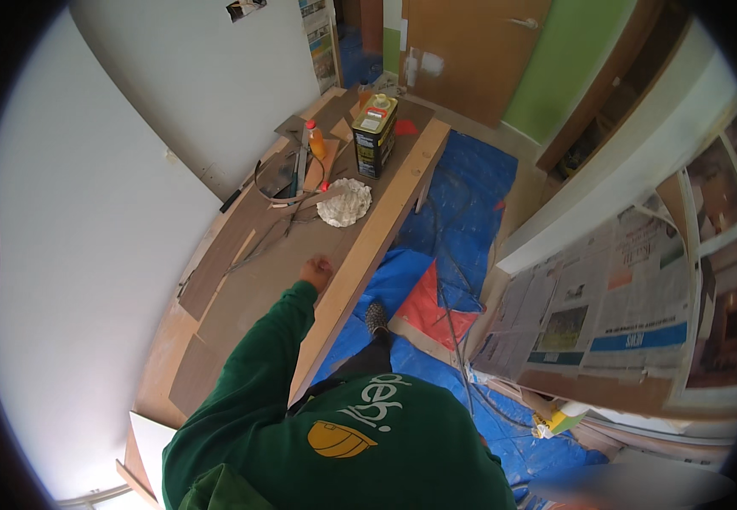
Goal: The person cuts a wood panel using a utility knife and a straightedge, then snaps off the cut strip. They repeat the process on another panel, scoring and snapping to separate a strip. The person works at a wooden workbench in a room with a large window.
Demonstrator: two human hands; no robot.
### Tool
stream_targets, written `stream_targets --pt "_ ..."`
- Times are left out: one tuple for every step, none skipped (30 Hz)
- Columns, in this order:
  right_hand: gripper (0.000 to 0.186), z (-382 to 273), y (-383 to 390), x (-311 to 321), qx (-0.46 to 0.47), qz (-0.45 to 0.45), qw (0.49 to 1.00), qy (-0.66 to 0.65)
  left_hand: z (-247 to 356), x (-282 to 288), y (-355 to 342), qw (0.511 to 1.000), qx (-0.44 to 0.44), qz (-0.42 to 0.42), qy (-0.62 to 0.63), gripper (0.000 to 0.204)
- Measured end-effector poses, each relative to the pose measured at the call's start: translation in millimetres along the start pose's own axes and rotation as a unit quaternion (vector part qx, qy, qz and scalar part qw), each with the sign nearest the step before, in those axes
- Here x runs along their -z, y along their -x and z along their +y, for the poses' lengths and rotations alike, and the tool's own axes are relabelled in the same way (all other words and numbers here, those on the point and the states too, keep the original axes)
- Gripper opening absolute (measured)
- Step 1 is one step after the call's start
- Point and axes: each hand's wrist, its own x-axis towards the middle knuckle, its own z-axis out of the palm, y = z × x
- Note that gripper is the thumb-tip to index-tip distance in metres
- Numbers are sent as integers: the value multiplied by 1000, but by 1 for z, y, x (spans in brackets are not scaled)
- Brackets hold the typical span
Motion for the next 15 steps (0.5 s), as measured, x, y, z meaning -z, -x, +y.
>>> stream_targets --pt "38 -7 -10 17 0 10 1000 -4 1 -5 -42 999 21 46 16 20" --pt "37 -12 -18 33 2 17 1000 -6 0 -6 -84 996 42 61 46 21" --pt "37 -18 -25 49 7 26 1000 -5 -2 -8 -117 992 105 47 57 21" --pt "37 -26 -34 67 16 36 999 -1 -3 -11 -147 991 111 72 35 23" --pt "36 -39 -43 87 28 48 998 1 -4 -13 -177 988 138 75 11 26" --pt "36 -55 -46 108 36 61 998 0 -6 -17 -200 985 131 108 -4 29" --pt "36 -77 -52 128 61 76 995 4 -9 -23 -220 982 135 130 -17 32" --pt "30 -100 -47 157 -29 75 994 -78 -13 -28 -238 978 146 143 -39 35" --pt "27 -128 -48 184 -10 81 990 -119 -17 -33 -253 974 183 121 -65 37" --pt "25 -156 -47 213 15 88 982 -164 -21 -39 -265 968 197 131 -80 38" --pt "26 -187 -51 235 18 76 988 -134 -25 -44 -274 962 223 132 -91 38" --pt "27 -216 -57 256 27 67 992 -108 -29 -48 -280 952 265 114 -98 39" --pt "27 -241 -61 273 51 64 993 -80 -32 -51 -284 952 259 125 -104 38" --pt "27 -264 -68 287 43 54 995 -67 -33 -53 -287 950 269 118 -105 37" --pt "28 -283 -78 299 50 51 996 -52 -33 -55 -289 947 288 99 -101 36"
